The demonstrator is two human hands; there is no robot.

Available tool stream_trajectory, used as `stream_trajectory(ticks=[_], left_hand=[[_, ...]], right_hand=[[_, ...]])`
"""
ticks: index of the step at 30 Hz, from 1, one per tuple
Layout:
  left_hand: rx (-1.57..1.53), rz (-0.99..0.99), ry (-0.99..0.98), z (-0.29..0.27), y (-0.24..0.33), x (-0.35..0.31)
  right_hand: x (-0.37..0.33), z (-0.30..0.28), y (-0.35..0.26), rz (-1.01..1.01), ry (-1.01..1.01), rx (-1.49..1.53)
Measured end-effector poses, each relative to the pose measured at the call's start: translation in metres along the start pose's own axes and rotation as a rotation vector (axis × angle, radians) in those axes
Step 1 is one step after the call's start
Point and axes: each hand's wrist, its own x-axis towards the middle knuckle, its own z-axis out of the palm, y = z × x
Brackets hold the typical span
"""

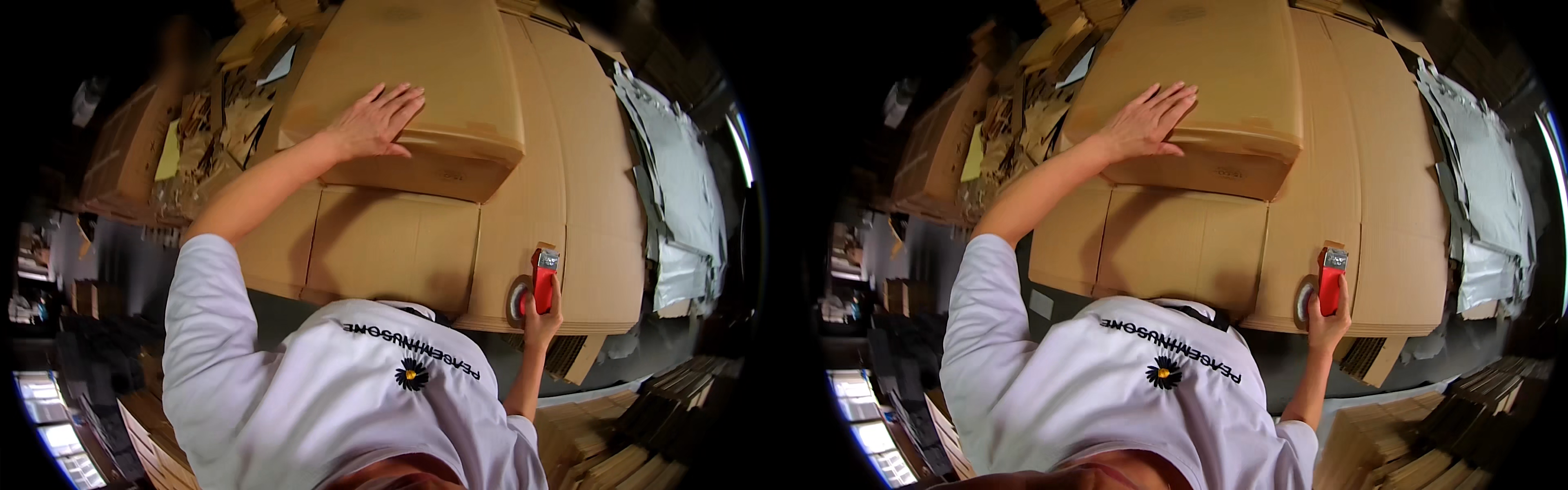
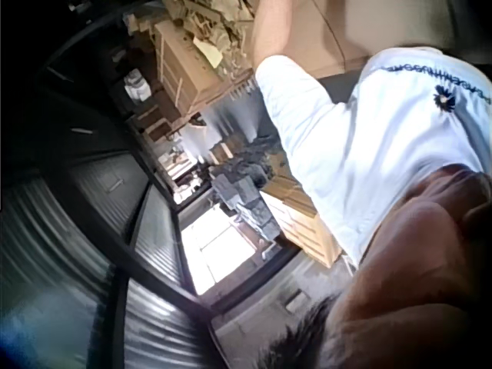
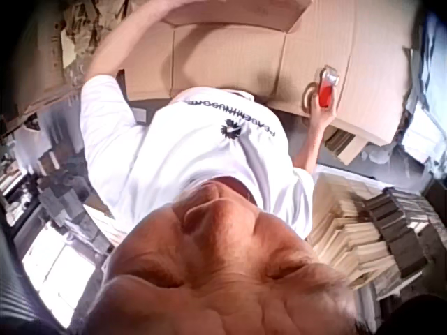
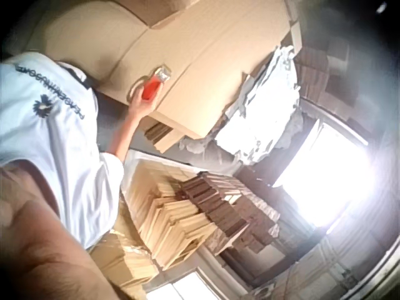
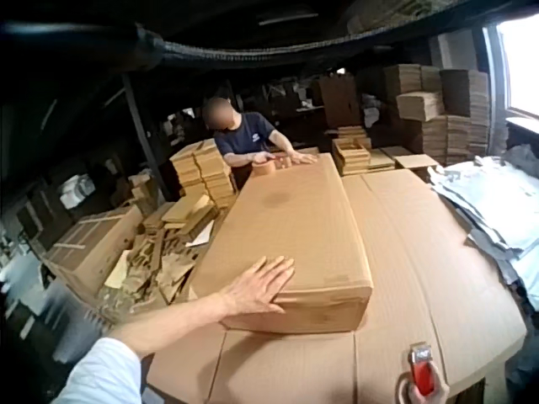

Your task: The person wraps wooden furniture frames with protective paper and places them into a cardboard box. They then fold the box flaps and seal the package using a tape dispenser.

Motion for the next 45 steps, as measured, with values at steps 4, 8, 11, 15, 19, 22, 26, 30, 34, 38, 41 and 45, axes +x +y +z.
stream_trajectory(ticks=[4,8,11,15,19,22,26,30,34,38,41,45], left_hand=[[0.093,-0.073,0.226,0.007,0.005,-0.049],[0.001,0.029,0.096,0.097,0.004,-0.171],[-0.521,-0.418,-0.006,0.169,0.052,-0.275],[-1.057,-1.046,0.408,0.161,0.125,-0.329],[-0.992,-1.123,0.488,0.070,0.140,-0.379],[-1.128,-1.207,0.377,0.054,0.138,-0.419],[-1.272,-1.331,0.467,0.058,0.105,-0.428],[-1.184,-0.971,0.585,0.059,0.032,-0.363],[-1.211,-0.806,0.625,0.077,-0.038,-0.261],[-0.926,-0.650,0.982,0.088,-0.050,-0.171],[-0.912,-0.693,0.991,0.113,-0.022,-0.158],[-1.089,-0.835,0.748,0.148,-0.006,-0.174]], right_hand=[[-0.001,0.029,-0.100,-0.103,-0.168,0.089],[-0.028,0.113,-0.192,-0.147,-0.326,0.529],[-0.038,0.203,-0.286,-0.071,-0.745,0.718],[-0.086,0.370,-0.382,-0.371,-1.171,0.469],[-0.155,0.553,-0.430,-1.011,-1.031,0.409],[-0.173,0.685,-0.394,-1.349,-0.830,-0.058],[-0.162,0.729,-0.419,-1.252,-1.303,-0.483],[-0.052,0.616,-0.503,-1.347,-1.101,-0.321],[0.074,0.533,-0.525,-1.218,-0.904,-0.281],[0.148,0.446,-0.528,-0.989,-0.806,-0.428],[0.200,0.412,-0.494,-0.962,-0.740,-0.308],[0.248,0.404,-0.460,-0.740,-0.757,-0.193]])
